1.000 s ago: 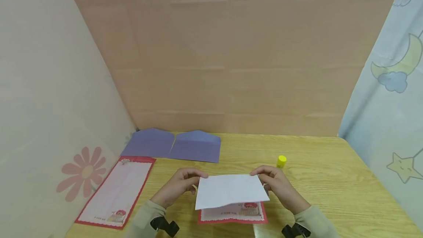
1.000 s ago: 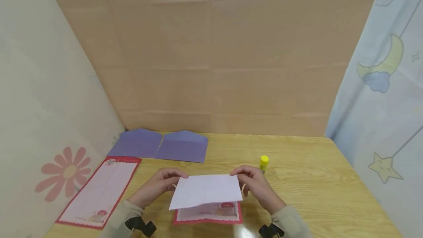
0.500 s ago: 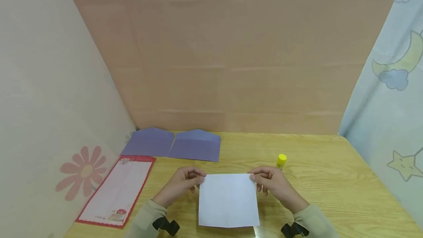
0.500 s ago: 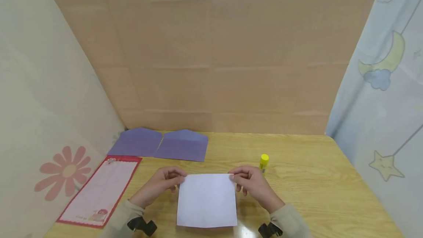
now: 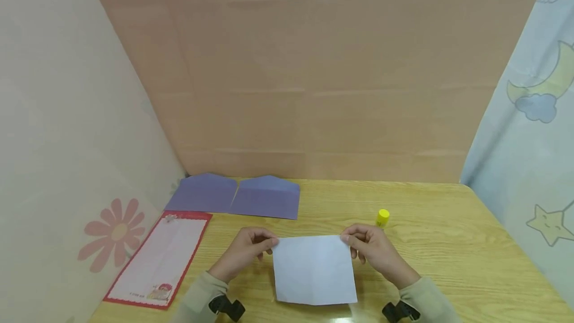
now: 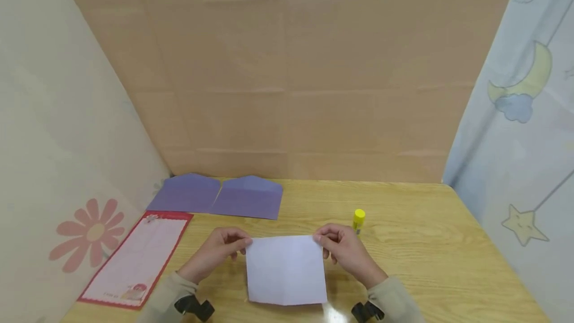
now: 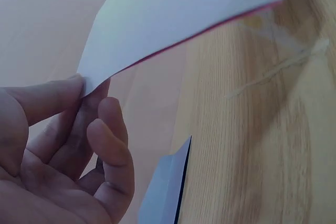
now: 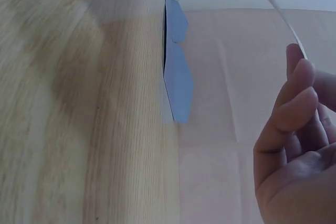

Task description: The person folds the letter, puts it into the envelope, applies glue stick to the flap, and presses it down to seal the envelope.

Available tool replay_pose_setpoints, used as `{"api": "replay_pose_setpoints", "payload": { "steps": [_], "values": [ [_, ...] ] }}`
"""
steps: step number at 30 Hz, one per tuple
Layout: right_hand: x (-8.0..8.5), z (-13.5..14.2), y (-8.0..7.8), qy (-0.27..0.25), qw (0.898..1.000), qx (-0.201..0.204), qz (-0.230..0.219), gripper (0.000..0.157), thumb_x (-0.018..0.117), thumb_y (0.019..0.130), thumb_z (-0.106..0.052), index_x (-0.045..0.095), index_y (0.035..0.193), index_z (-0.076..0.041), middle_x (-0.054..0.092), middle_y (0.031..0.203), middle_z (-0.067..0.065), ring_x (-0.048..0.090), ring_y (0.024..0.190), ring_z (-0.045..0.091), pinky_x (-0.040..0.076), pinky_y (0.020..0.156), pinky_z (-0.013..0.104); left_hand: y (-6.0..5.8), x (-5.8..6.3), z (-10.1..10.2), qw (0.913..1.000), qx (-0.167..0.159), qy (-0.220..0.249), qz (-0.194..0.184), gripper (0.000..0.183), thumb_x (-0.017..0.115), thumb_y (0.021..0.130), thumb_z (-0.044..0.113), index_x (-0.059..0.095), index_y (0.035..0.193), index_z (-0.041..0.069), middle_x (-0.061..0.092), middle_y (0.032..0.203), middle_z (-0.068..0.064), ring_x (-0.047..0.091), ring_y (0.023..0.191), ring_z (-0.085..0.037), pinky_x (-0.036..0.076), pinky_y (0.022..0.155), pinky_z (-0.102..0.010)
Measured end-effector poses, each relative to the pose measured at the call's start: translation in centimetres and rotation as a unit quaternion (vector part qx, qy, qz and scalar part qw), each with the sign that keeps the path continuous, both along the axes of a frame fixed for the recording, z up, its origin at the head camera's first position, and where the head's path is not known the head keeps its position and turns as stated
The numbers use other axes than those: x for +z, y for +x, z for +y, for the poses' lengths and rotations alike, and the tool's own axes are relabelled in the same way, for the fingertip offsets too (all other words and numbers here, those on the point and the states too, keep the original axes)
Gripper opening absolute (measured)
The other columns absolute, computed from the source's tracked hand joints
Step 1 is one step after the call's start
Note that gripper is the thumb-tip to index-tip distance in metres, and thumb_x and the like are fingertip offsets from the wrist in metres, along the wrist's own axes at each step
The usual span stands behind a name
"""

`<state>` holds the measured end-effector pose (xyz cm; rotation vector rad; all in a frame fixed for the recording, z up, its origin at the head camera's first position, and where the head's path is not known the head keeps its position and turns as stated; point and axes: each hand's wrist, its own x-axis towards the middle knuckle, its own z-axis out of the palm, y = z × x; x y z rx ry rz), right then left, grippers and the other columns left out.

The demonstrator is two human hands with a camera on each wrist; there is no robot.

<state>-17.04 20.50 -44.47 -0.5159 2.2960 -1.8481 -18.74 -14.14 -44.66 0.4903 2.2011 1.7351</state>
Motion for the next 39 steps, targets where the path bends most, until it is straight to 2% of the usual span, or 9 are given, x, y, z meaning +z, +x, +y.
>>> {"api": "replay_pose_setpoints", "payload": {
  "steps": [4,12,15,19,23,26,31,35,39],
  "values": [
    [-0.1,0.0,-0.1,-0.002,1.0,-0.002,0.018,0.025,0.06,0.101,-0.017,0.064,0.105,0.007,0.062,0.071,-0.002,0.057,0.061,0.009,0.046,0.046,0.03,0.0,0.0,0.2,0.9997,0.024,-0.007,-0.003,0.027,0.066,0.098,0.028,0.074,0.108,0.005,0.069,0.095,-0.008,0.062,0.084,-0.027,0.052,0.061,-0.036],
    [0.0,-0.6,-0.1,-0.008,0.998,-0.046,0.05,0.021,0.06,0.101,-0.016,0.066,0.103,0.004,0.063,0.069,-0.001,0.056,0.056,0.016,0.044,0.042,0.026,0.2,0.2,0.7,0.996,0.086,-0.019,0.011,0.031,0.067,0.097,0.029,0.07,0.121,0.01,0.069,0.113,-0.017,0.064,0.091,-0.036,0.052,0.059,-0.038],
    [0.1,-0.8,-0.1,-0.01,0.997,-0.058,0.057,0.02,0.061,0.1,-0.015,0.066,0.102,0.004,0.063,0.069,0.0,0.056,0.056,0.018,0.043,0.041,0.026,0.6,0.6,1.2,0.9963,0.072,-0.039,0.026,0.031,0.066,0.098,0.031,0.071,0.122,0.012,0.069,0.116,-0.014,0.064,0.093,-0.037,0.053,0.061,-0.039],
    [0.4,-1.2,0.0,-0.015,0.996,-0.06,0.063,0.019,0.061,0.1,-0.014,0.066,0.102,0.004,0.062,0.068,0.0,0.056,0.055,0.013,0.043,0.041,0.026,1.4,1.2,2.0,0.997,0.023,-0.06,0.043,0.034,0.065,0.098,0.036,0.071,0.124,0.015,0.07,0.118,-0.008,0.064,0.09,-0.034,0.053,0.061,-0.038],
    [0.8,-1.8,0.2,-0.026,0.996,-0.05,0.067,0.018,0.061,0.1,-0.013,0.066,0.101,0.004,0.062,0.068,0.0,0.056,0.055,0.009,0.043,0.041,0.025,2.2,2.0,3.0,0.9964,-0.015,-0.059,0.06,0.034,0.064,0.098,0.036,0.071,0.125,0.017,0.071,0.118,-0.003,0.065,0.088,-0.028,0.054,0.06,-0.037],
    [1.2,-2.3,0.3,-0.033,0.996,-0.041,0.075,0.016,0.061,0.1,-0.012,0.066,0.1,0.003,0.062,0.068,0.001,0.055,0.054,0.008,0.043,0.04,0.026,2.8,2.5,3.7,0.9953,-0.028,-0.053,0.075,0.033,0.064,0.099,0.035,0.071,0.124,0.016,0.072,0.118,-0.002,0.067,0.088,-0.024,0.056,0.061,-0.036],
    [1.7,-2.8,0.5,-0.034,0.995,-0.039,0.084,0.015,0.062,0.099,-0.012,0.067,0.1,0.002,0.062,0.068,0.002,0.056,0.055,0.008,0.044,0.04,0.026,3.3,3.2,4.5,0.994,-0.025,-0.045,0.096,0.032,0.064,0.099,0.035,0.073,0.121,0.014,0.073,0.108,-0.002,0.066,0.087,-0.023,0.055,0.061,-0.029],
    [2.0,-3.0,0.6,-0.035,0.995,-0.044,0.078,0.015,0.064,0.098,-0.013,0.069,0.1,0.001,0.064,0.07,0.005,0.059,0.057,0.011,0.044,0.041,0.026,3.3,3.3,4.7,0.9931,-0.016,-0.044,0.108,0.026,0.062,0.1,0.033,0.075,0.115,0.015,0.072,0.098,0.0,0.065,0.083,-0.022,0.053,0.06,-0.027],
    [2.0,-3.4,0.7,0.004,0.995,-0.071,0.069,0.013,0.07,0.095,-0.018,0.073,0.098,-0.006,0.069,0.079,0.006,0.062,0.064,0.015,0.047,0.046,0.028,3.3,3.2,4.8,0.9922,-0.006,-0.044,0.116,0.023,0.059,0.102,0.03,0.075,0.11,0.015,0.072,0.095,0.0,0.065,0.082,-0.023,0.053,0.064,-0.028]
  ]
}}
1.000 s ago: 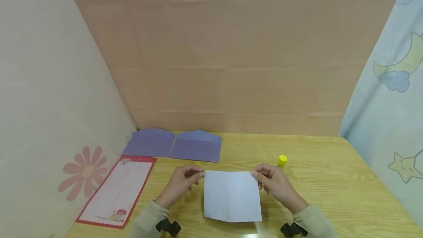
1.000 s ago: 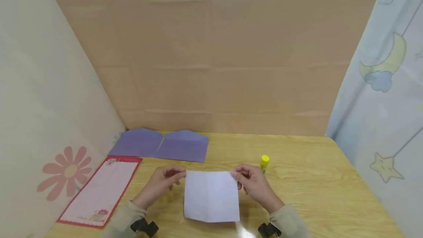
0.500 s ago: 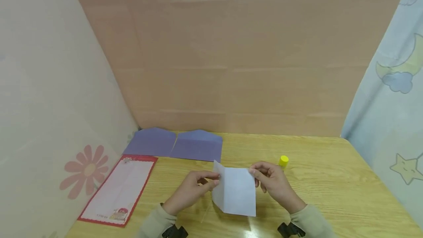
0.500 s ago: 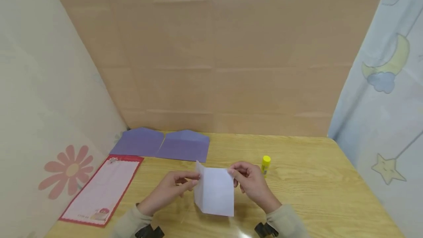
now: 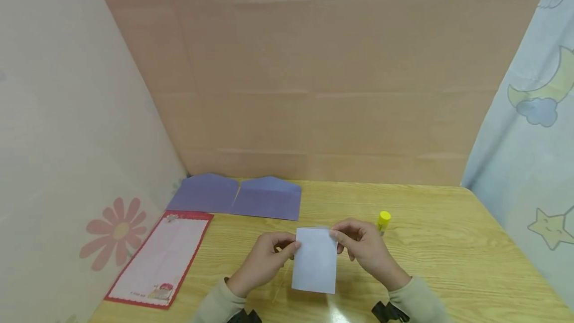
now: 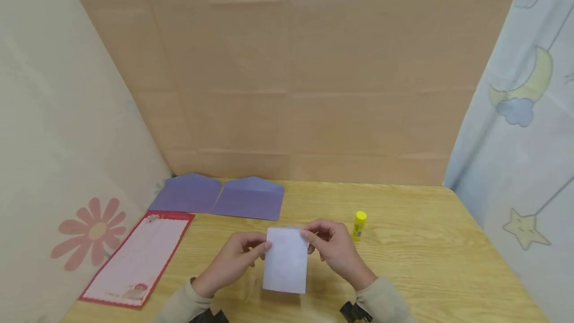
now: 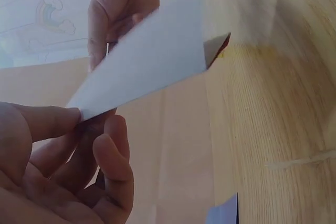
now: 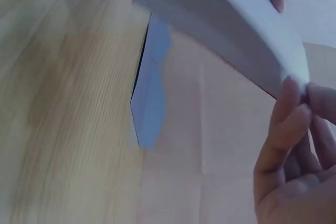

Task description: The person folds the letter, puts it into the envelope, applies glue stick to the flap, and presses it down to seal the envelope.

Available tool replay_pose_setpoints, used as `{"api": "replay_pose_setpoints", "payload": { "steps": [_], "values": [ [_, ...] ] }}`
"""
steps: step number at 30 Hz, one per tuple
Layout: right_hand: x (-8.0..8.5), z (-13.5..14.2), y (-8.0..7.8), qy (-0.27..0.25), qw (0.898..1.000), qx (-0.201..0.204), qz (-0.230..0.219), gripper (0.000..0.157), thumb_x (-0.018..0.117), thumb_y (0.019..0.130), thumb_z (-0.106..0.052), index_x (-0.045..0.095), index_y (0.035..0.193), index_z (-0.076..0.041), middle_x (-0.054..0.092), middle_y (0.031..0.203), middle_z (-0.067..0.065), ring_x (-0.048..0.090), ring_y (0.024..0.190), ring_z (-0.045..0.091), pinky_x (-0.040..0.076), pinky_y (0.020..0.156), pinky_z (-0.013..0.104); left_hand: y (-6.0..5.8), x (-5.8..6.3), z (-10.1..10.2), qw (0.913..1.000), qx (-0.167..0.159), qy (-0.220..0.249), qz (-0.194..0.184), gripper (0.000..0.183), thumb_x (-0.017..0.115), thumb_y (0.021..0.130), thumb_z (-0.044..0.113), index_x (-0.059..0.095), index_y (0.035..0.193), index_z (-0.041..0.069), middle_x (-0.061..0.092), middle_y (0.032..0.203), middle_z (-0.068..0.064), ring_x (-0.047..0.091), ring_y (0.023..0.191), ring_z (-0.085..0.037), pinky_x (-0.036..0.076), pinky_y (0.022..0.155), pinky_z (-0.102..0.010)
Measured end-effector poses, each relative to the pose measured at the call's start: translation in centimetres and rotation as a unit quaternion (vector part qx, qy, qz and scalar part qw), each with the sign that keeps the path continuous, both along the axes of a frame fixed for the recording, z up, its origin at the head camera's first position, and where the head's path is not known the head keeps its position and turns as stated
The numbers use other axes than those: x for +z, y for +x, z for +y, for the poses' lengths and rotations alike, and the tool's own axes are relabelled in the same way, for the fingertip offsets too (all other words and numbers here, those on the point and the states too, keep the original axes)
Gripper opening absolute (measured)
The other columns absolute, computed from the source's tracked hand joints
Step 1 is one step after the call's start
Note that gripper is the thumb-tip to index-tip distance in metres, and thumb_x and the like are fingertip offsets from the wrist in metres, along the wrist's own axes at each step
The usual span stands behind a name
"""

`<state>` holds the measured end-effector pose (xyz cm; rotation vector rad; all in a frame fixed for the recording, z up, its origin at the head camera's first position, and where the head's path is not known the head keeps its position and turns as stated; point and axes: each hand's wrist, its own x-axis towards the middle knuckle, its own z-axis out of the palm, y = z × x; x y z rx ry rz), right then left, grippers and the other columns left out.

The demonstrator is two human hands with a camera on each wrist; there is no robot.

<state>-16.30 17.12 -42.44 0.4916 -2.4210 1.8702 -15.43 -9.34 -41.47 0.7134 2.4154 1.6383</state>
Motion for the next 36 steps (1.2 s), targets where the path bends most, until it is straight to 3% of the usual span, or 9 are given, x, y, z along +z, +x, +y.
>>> {"api": "replay_pose_setpoints", "payload": {
  "steps": [4,6,11,16,24,29,36],
  "values": [
    [-0.1,-0.5,0.1,0.078,0.995,-0.055,0.014,0.004,0.076,0.09,-0.023,0.076,0.093,-0.021,0.071,0.09,-0.004,0.061,0.079,0.014,0.049,0.059,0.026,0.0,0.0,0.2,0.9997,0.014,-0.013,0.017,0.023,0.058,0.103,0.028,0.075,0.11,0.014,0.071,0.09,0.002,0.065,0.078,-0.018,0.053,0.067,-0.027],
    [-0.1,-0.8,0.2,0.104,0.992,-0.064,0.034,0.005,0.078,0.088,-0.024,0.076,0.093,-0.024,0.07,0.094,-0.008,0.06,0.085,0.015,0.05,0.066,0.027,0.1,0.1,0.5,0.9991,0.017,-0.022,0.033,0.022,0.059,0.102,0.027,0.076,0.108,0.014,0.071,0.088,0.003,0.063,0.075,-0.013,0.052,0.066,-0.027],
    [0.2,-1.5,0.5,0.126,0.989,-0.023,0.072,0.01,0.077,0.089,-0.029,0.077,0.098,-0.025,0.071,0.101,-0.009,0.061,0.091,0.011,0.051,0.079,0.033,0.1,-0.1,1.1,0.995,0.018,-0.056,0.081,0.017,0.061,0.101,0.018,0.077,0.1,0.013,0.073,0.088,0.005,0.061,0.073,-0.003,0.051,0.064,-0.023],
    [0.6,-2.1,0.5,0.126,0.986,0.032,0.106,0.007,0.073,0.092,-0.031,0.076,0.097,-0.029,0.071,0.096,-0.012,0.063,0.086,0.007,0.052,0.079,0.033,0.1,0.0,1.9,0.9877,-0.002,-0.105,0.116,0.016,0.062,0.1,0.013,0.078,0.098,0.013,0.072,0.086,0.006,0.056,0.068,0.001,0.048,0.062,-0.02],
    [0.4,-2.3,0.5,0.128,0.981,0.064,0.13,0.006,0.07,0.095,-0.023,0.072,0.092,-0.027,0.068,0.089,-0.014,0.061,0.08,0.006,0.052,0.074,0.033,0.2,-0.1,2.3,0.9909,-0.034,-0.091,0.093,0.017,0.061,0.1,0.016,0.078,0.098,0.014,0.069,0.083,0.01,0.057,0.069,0.003,0.049,0.061,-0.019],
    [0.0,-2.2,0.6,0.106,0.985,0.071,0.121,0.01,0.067,0.097,-0.018,0.07,0.092,-0.026,0.068,0.089,-0.011,0.061,0.082,0.01,0.054,0.069,0.032,0.1,-0.2,2.0,0.994,-0.044,-0.071,0.07,0.017,0.062,0.1,0.019,0.078,0.096,0.015,0.07,0.083,0.01,0.06,0.07,0.001,0.051,0.061,-0.02],
    [-0.2,-1.5,0.3,0.079,0.992,0.04,0.091,0.008,0.066,0.098,-0.021,0.07,0.09,-0.022,0.07,0.088,-0.005,0.062,0.08,0.012,0.056,0.06,0.032,0.0,-0.3,1.3,0.9957,-0.05,-0.061,0.049,0.017,0.063,0.099,0.02,0.079,0.096,0.014,0.073,0.084,0.007,0.063,0.071,-0.002,0.052,0.06,-0.022]
  ]
}}
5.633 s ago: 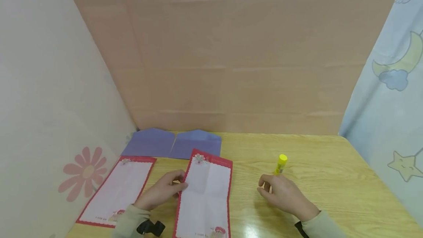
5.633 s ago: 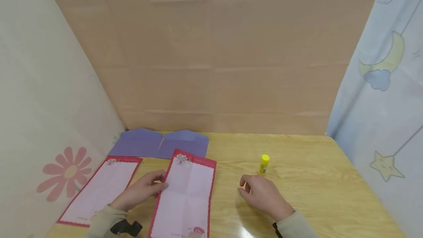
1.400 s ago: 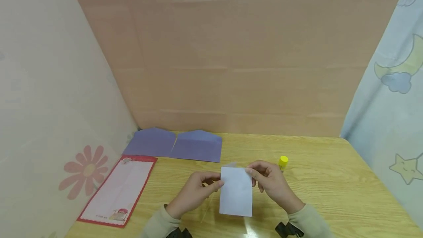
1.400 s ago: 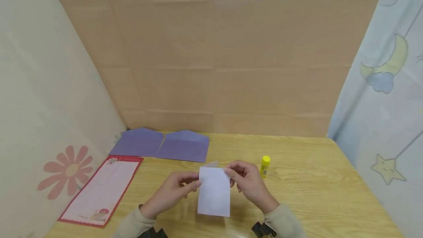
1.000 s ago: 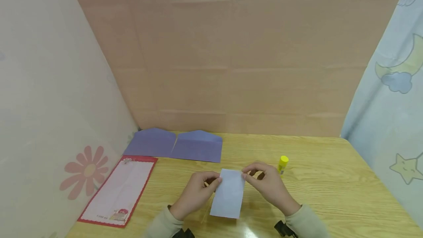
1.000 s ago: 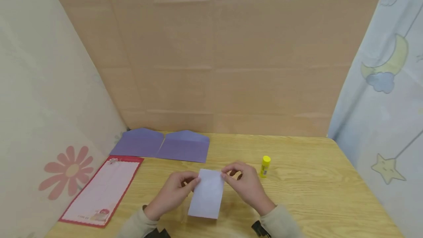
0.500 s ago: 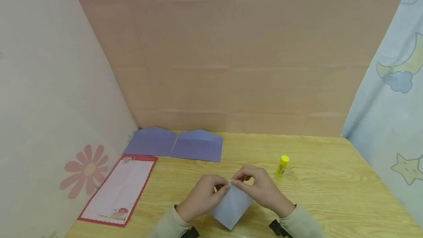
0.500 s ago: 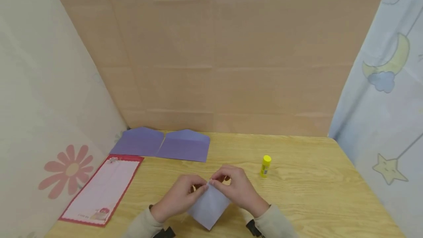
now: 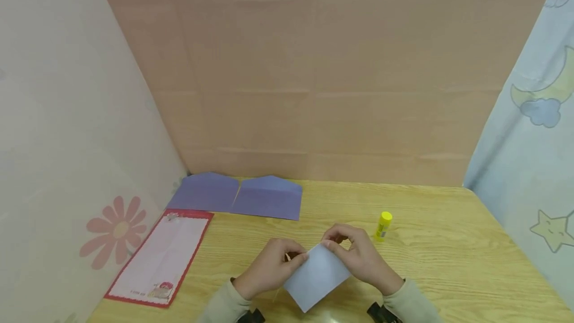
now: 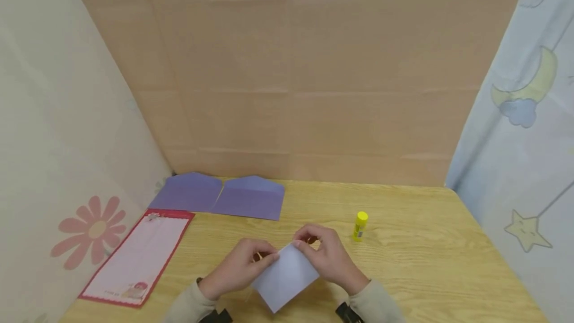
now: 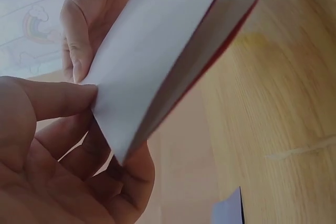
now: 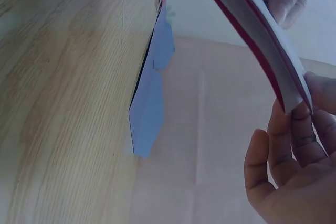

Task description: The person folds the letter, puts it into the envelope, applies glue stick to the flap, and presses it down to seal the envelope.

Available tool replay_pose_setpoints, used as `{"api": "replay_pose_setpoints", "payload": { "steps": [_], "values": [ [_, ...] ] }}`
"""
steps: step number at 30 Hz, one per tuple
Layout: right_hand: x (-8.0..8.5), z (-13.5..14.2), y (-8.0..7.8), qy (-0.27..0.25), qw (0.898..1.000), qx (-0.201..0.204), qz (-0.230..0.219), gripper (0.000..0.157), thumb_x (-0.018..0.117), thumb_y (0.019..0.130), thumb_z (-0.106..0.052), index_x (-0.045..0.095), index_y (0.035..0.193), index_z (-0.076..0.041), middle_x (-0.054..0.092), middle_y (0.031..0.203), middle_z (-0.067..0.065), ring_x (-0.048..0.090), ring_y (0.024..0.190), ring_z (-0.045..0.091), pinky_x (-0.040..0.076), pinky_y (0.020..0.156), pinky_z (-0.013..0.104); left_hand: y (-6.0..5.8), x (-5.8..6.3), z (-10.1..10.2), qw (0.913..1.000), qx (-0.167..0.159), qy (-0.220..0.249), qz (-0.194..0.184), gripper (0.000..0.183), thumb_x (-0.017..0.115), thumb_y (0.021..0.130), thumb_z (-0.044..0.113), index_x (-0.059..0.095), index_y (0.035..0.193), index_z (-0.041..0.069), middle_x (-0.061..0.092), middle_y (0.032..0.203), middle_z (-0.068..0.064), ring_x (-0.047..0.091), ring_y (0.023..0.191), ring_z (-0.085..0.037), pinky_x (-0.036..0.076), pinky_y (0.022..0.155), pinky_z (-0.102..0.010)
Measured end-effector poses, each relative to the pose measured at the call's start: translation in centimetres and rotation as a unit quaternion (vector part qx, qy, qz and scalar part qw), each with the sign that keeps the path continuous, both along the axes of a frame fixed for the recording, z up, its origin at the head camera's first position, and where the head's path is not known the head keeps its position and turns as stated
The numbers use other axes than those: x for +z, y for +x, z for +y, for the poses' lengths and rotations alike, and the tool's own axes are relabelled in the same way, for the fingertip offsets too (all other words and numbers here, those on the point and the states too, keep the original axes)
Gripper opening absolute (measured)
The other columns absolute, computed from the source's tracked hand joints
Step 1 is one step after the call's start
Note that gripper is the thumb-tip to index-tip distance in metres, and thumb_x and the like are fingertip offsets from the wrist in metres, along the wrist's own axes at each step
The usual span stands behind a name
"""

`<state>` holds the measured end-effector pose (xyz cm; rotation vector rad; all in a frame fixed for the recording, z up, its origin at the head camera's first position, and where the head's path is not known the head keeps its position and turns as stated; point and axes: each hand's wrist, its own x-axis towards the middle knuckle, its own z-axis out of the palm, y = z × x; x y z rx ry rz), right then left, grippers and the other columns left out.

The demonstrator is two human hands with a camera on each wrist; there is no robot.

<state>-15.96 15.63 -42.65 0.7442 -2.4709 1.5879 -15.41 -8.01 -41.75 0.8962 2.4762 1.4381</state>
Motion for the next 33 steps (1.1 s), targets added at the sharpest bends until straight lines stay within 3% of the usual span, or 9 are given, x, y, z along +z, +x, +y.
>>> {"api": "replay_pose_setpoints", "payload": {
  "steps": [11,18,22,26,33],
  "values": [
    [0.0,0.7,-0.6,-0.008,0.999,-0.04,0.003,0.008,0.067,0.097,-0.018,0.069,0.089,-0.019,0.069,0.087,-0.004,0.062,0.079,0.012,0.054,0.066,0.03,-0.3,-0.6,-1.0,0.9998,0.011,-0.001,-0.014,0.018,0.062,0.1,0.02,0.079,0.097,0.014,0.074,0.09,0.005,0.065,0.075,-0.004,0.054,0.066,-0.023],
    [-0.3,1.3,-1.1,-0.026,0.998,-0.062,-0.014,0.006,0.067,0.096,-0.015,0.071,0.091,-0.014,0.071,0.085,0.001,0.064,0.076,0.012,0.056,0.059,0.031,-0.7,-1.3,-1.8,0.9997,0.02,-0.003,-0.016,0.018,0.061,0.101,0.021,0.078,0.097,0.014,0.074,0.093,0.005,0.064,0.075,-0.005,0.053,0.069,-0.025],
    [-0.5,1.8,-1.3,-0.041,0.997,-0.051,-0.045,0.01,0.067,0.097,-0.017,0.072,0.095,-0.009,0.072,0.085,0.007,0.065,0.073,0.014,0.057,0.055,0.034,-0.9,-1.5,-2.2,0.9994,0.028,-0.008,-0.015,0.019,0.059,0.102,0.021,0.077,0.097,0.016,0.072,0.089,0.006,0.063,0.075,-0.011,0.052,0.065,-0.025],
    [-0.6,2.3,-1.4,-0.039,0.994,-0.031,-0.094,0.019,0.067,0.097,-0.021,0.072,0.101,-0.003,0.073,0.092,0.012,0.068,0.076,0.016,0.058,0.061,0.033,-1.1,-1.7,-2.5,0.9989,0.044,-0.015,-0.01,0.02,0.057,0.103,0.024,0.074,0.097,0.017,0.068,0.084,0.008,0.062,0.074,-0.015,0.05,0.063,-0.025],
    [-0.8,2.9,-1.5,-0.004,0.993,-0.007,-0.121,0.02,0.069,0.096,-0.022,0.073,0.096,-0.002,0.072,0.093,0.012,0.068,0.077,0.015,0.057,0.068,0.029,-1.5,-1.7,-2.7,0.9979,0.063,-0.016,-0.005,0.018,0.06,0.101,0.026,0.075,0.095,0.019,0.069,0.085,0.008,0.059,0.074,-0.008,0.05,0.066,-0.027]
  ]
}}
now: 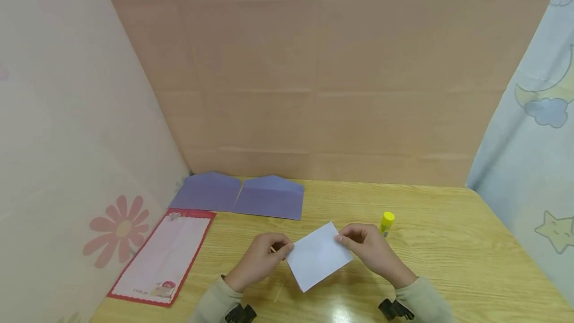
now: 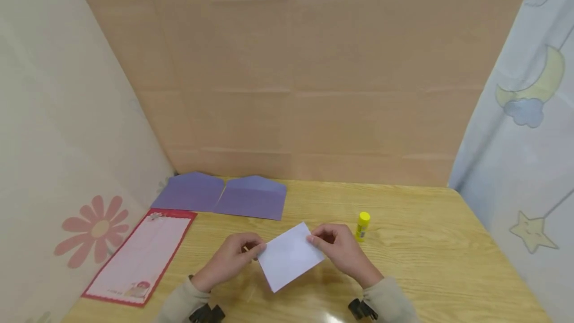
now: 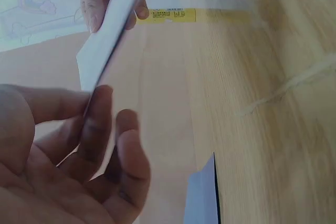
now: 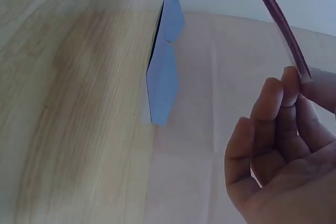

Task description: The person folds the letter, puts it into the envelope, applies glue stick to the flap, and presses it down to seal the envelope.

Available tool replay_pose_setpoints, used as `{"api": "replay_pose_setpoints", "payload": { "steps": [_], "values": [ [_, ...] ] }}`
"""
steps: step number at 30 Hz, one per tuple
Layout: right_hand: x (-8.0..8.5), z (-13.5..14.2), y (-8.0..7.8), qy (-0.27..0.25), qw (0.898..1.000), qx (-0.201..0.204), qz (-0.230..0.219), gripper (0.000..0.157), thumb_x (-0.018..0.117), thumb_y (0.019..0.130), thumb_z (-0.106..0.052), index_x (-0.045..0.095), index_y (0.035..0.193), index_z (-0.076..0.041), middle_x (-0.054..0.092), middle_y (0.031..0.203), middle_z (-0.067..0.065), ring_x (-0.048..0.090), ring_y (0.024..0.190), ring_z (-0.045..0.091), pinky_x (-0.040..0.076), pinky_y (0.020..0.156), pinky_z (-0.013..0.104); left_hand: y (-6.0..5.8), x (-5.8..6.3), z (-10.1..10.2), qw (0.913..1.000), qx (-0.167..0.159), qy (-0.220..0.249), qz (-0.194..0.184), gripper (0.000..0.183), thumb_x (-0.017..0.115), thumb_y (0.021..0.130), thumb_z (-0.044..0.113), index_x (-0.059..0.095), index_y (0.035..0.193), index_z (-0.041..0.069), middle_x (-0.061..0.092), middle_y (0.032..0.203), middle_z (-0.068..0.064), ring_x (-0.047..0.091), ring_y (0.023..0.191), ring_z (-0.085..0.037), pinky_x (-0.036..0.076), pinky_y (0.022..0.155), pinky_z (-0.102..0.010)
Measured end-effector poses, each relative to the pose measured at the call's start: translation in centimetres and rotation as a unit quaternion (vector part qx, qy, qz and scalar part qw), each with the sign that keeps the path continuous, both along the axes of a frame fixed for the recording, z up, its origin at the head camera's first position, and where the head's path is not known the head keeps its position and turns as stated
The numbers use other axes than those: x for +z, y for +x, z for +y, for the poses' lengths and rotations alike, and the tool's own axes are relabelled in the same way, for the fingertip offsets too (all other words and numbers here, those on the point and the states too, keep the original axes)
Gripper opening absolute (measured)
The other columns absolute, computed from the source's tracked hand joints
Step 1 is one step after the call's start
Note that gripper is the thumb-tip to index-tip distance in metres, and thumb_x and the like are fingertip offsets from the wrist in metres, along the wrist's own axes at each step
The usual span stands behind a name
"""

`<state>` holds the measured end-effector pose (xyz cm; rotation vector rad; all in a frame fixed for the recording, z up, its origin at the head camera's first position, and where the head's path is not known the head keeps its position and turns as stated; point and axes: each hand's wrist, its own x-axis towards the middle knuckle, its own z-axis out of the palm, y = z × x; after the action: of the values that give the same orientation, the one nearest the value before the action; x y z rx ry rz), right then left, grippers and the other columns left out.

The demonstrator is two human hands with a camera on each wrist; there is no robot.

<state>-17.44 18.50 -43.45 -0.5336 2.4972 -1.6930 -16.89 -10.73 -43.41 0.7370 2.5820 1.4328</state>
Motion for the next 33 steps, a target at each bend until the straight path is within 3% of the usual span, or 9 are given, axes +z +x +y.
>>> {"api": "replay_pose_setpoints", "payload": {
  "steps": [5,11,20,26,33],
  "values": [
    [0.1,-0.6,0.3,0.05,0.998,0.0,0.048,0.016,0.07,0.095,-0.026,0.073,0.089,-0.012,0.071,0.085,0.0,0.064,0.072,0.01,0.054,0.062,0.027,-0.1,-0.2,0.5,0.9998,-0.01,0.016,-0.007,0.013,0.067,0.097,0.026,0.077,0.095,0.019,0.071,0.09,0.007,0.062,0.077,-0.007,0.053,0.071,-0.027],
    [0.1,-1.8,0.9,0.084,0.993,0.033,0.08,0.017,0.069,0.095,-0.031,0.071,0.085,-0.017,0.069,0.079,-0.007,0.06,0.067,0.007,0.053,0.058,0.027,-0.1,-0.5,1.3,0.9984,-0.005,0.05,-0.026,0.013,0.069,0.095,0.028,0.077,0.093,0.018,0.071,0.088,0.006,0.063,0.07,-0.009,0.056,0.06,-0.028],
    [0.0,-1.9,0.8,0.054,0.996,0.044,0.049,0.017,0.066,0.097,-0.028,0.071,0.091,-0.013,0.07,0.086,-0.002,0.063,0.07,0.01,0.053,0.061,0.027,-0.6,-0.6,1.2,0.9984,0.01,0.051,0.023,0.013,0.064,0.099,0.025,0.074,0.096,0.018,0.071,0.091,0.004,0.063,0.075,-0.008,0.054,0.067,-0.028],
    [-0.1,-1.3,0.7,0.054,0.996,0.068,0.037,0.017,0.062,0.1,-0.024,0.069,0.093,-0.01,0.069,0.088,0.001,0.062,0.072,0.011,0.053,0.063,0.03,-0.7,-0.6,1.1,0.9981,0.013,0.06,-0.003,0.014,0.065,0.098,0.027,0.075,0.097,0.018,0.071,0.091,0.003,0.063,0.073,-0.01,0.055,0.063,-0.029],
    [-0.1,-0.8,0.5,0.057,0.997,0.029,0.051,0.019,0.06,0.101,-0.025,0.069,0.093,-0.011,0.069,0.088,-0.001,0.06,0.073,0.009,0.05,0.063,0.026,-0.8,-0.9,0.5,0.9984,0.014,0.052,-0.014,0.013,0.067,0.097,0.026,0.076,0.096,0.017,0.072,0.091,0.003,0.062,0.074,-0.011,0.054,0.063,-0.029]
  ]
}}
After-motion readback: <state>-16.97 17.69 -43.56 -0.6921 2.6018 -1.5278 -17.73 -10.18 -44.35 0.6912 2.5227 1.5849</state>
